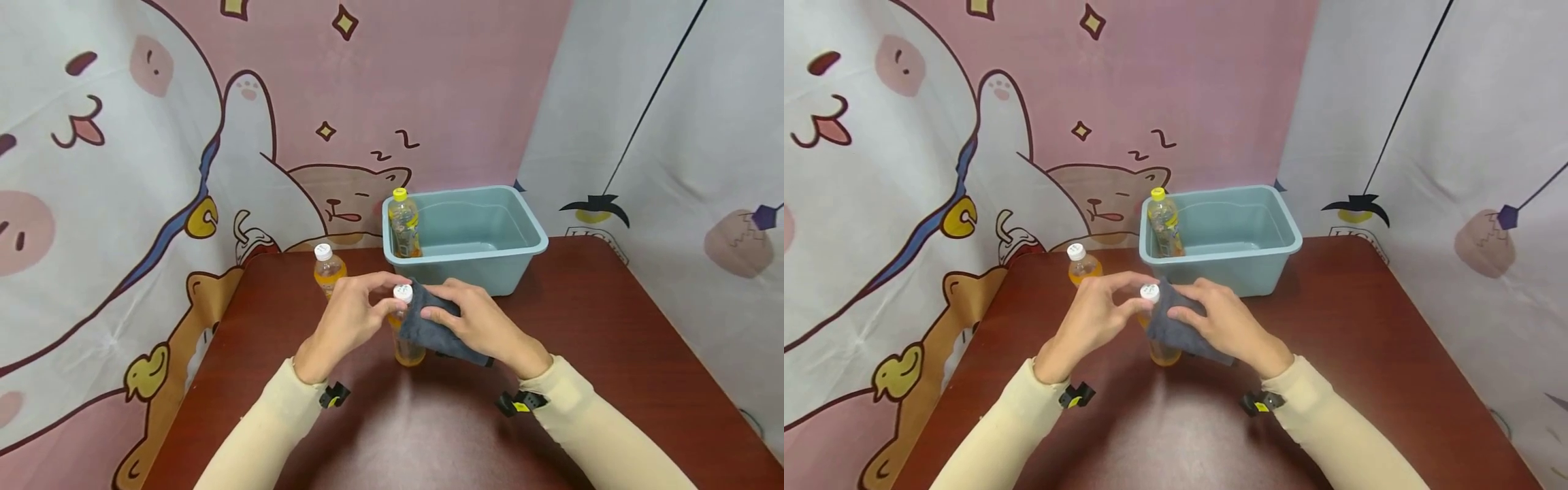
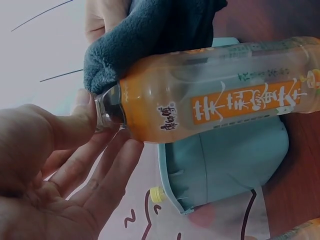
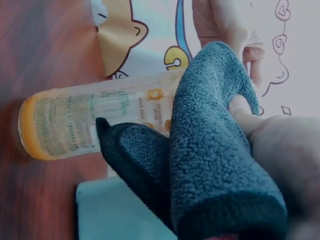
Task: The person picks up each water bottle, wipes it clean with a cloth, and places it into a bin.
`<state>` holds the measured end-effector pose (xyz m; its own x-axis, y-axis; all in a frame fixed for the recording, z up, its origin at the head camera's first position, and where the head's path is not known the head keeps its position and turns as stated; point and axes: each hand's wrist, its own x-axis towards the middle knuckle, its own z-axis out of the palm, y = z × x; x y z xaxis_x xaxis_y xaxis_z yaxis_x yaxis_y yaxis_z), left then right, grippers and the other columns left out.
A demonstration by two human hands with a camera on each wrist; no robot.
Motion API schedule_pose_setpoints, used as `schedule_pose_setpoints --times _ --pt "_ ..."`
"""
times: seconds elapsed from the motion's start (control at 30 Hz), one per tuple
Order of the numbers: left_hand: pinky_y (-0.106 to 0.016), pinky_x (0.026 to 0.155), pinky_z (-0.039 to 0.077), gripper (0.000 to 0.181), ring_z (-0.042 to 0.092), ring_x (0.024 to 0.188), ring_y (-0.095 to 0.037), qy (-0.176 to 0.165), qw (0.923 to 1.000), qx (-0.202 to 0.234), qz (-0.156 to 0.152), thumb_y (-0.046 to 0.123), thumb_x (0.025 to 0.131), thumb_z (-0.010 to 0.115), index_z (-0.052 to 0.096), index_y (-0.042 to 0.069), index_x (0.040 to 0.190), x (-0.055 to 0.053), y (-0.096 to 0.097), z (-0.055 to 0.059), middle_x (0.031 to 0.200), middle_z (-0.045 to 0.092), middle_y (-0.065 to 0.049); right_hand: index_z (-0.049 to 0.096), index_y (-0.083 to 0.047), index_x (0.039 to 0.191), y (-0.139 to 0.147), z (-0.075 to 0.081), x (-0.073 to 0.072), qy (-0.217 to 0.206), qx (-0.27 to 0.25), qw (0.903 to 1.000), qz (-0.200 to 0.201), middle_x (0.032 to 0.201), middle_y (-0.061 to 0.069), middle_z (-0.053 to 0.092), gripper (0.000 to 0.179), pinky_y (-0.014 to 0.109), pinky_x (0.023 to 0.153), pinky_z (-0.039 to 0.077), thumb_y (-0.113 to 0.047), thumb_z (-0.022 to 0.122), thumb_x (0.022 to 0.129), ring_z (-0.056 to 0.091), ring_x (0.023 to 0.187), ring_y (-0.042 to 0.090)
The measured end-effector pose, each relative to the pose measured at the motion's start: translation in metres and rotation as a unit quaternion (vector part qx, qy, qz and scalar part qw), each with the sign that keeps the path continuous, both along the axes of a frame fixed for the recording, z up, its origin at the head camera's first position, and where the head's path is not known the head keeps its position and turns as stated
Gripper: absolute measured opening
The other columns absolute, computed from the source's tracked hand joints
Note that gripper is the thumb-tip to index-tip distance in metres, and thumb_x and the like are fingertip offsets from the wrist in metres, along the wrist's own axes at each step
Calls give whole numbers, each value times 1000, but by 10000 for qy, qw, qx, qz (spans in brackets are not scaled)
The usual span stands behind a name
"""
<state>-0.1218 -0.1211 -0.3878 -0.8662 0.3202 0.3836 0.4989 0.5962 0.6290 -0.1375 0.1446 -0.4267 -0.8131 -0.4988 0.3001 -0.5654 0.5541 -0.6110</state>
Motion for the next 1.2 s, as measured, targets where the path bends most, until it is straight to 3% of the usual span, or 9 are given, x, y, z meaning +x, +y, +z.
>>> schedule_pose_setpoints --times 0.17,0.27,0.43,0.7,0.97,1.2 --pt "-23 59 45 30 67 72 -14 29 10000 40 -62 15 99 94 89 19 129 -1 1 0 117 91 2 77 -18 155 2 -2 1 -11 97 9999 -40 113 -1 78 49 31 80 52 -34 84 109 67 95 15" --pt "-23 58 44 30 67 73 -11 57 10000 48 -63 15 99 94 89 18 129 -2 2 0 118 91 1 77 -17 155 3 -4 0 -3 166 9999 -35 111 -1 78 49 31 80 52 -33 84 109 67 95 15" --pt "-23 56 38 30 52 61 -14 68 10000 18 10 15 99 94 89 18 129 -1 2 -1 118 91 1 75 -17 157 4 -8 0 -113 332 9994 14 109 -2 78 50 31 80 50 -32 83 109 64 92 15" --pt "-23 61 47 31 75 82 -11 65 10000 58 21 12 98 95 89 17 128 0 1 -1 119 91 0 77 -14 154 6 -19 -2 -233 402 9988 136 112 -1 81 47 30 79 52 -28 82 110 67 93 11" --pt "-23 61 45 31 72 79 -12 103 9999 17 57 16 97 96 89 16 128 1 1 -2 117 91 -1 79 -14 152 6 -42 -4 -482 769 9956 225 120 1 83 44 29 83 56 -28 81 111 72 99 10" --pt "-23 62 46 32 58 67 -14 210 9998 -71 17 16 98 96 89 15 129 2 1 -2 118 91 -1 78 -10 153 4 -51 -6 -930 1036 9896 360 112 3 81 46 26 74 51 -30 81 111 62 84 7"
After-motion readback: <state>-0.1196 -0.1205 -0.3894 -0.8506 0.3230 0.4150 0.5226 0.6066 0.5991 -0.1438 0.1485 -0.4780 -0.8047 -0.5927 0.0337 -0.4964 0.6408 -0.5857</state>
